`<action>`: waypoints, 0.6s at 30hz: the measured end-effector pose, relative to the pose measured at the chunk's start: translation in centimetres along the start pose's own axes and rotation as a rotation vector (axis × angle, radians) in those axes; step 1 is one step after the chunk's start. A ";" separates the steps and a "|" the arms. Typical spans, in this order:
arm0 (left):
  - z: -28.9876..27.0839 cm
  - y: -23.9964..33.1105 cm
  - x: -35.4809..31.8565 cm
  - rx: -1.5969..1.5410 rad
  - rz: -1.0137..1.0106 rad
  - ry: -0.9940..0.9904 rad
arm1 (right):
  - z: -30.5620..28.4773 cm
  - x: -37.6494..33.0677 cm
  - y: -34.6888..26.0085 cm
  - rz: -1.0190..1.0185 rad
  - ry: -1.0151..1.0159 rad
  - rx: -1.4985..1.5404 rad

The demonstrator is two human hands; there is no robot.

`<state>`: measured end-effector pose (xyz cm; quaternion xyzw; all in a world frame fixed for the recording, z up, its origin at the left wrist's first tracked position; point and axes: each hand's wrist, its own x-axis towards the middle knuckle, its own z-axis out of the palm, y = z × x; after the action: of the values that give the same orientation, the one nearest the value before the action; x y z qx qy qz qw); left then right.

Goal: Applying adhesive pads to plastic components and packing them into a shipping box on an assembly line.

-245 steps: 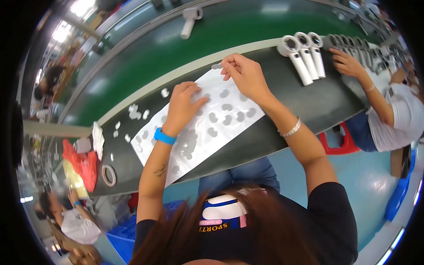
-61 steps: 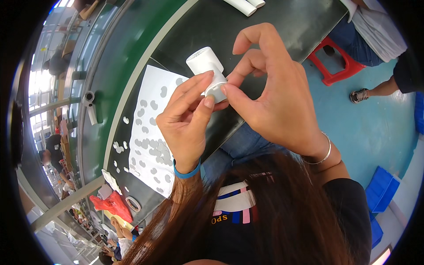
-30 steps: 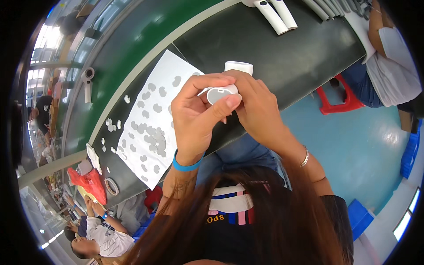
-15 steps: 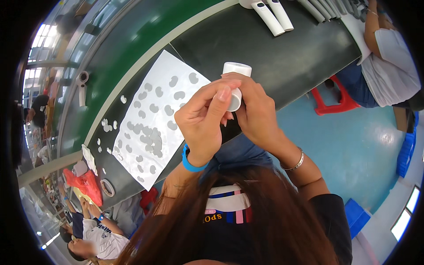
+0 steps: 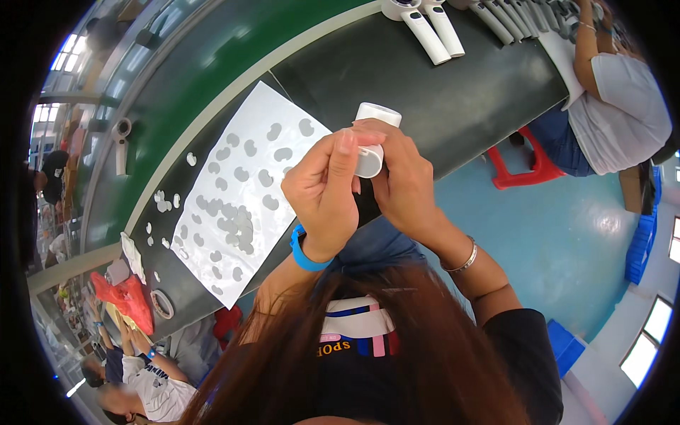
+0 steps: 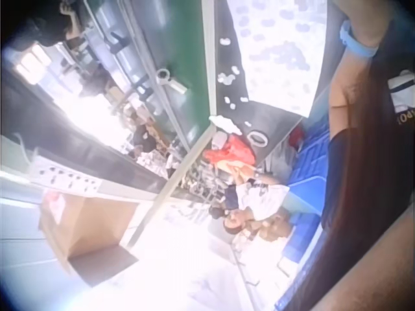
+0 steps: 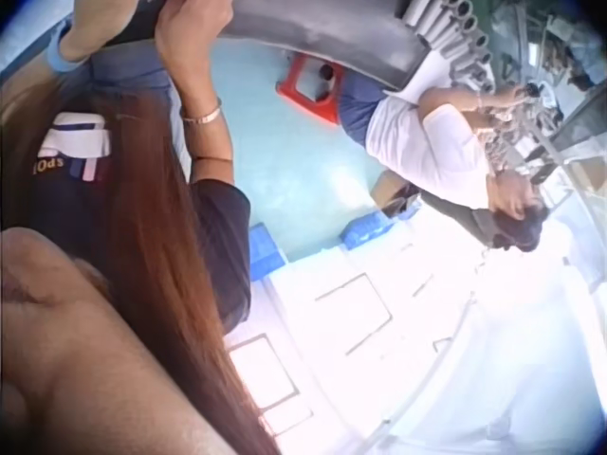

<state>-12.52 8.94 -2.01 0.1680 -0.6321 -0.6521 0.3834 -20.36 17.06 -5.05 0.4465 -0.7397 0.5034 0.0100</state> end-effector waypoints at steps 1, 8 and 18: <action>-0.1 0.2 0.0 -0.026 -0.039 -0.010 | -0.1 0.0 0.0 0.002 -0.010 -0.011; -0.4 -0.3 0.6 -0.250 -0.163 -0.054 | -0.6 0.4 -0.2 0.122 -0.084 0.057; -1.1 -0.5 0.2 -0.225 -0.111 0.013 | 0.1 1.6 -0.7 0.020 -0.123 -0.032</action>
<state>-11.98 7.97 -2.62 0.1630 -0.5421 -0.7379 0.3674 -20.80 15.89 -3.85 0.4688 -0.7515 0.4630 -0.0334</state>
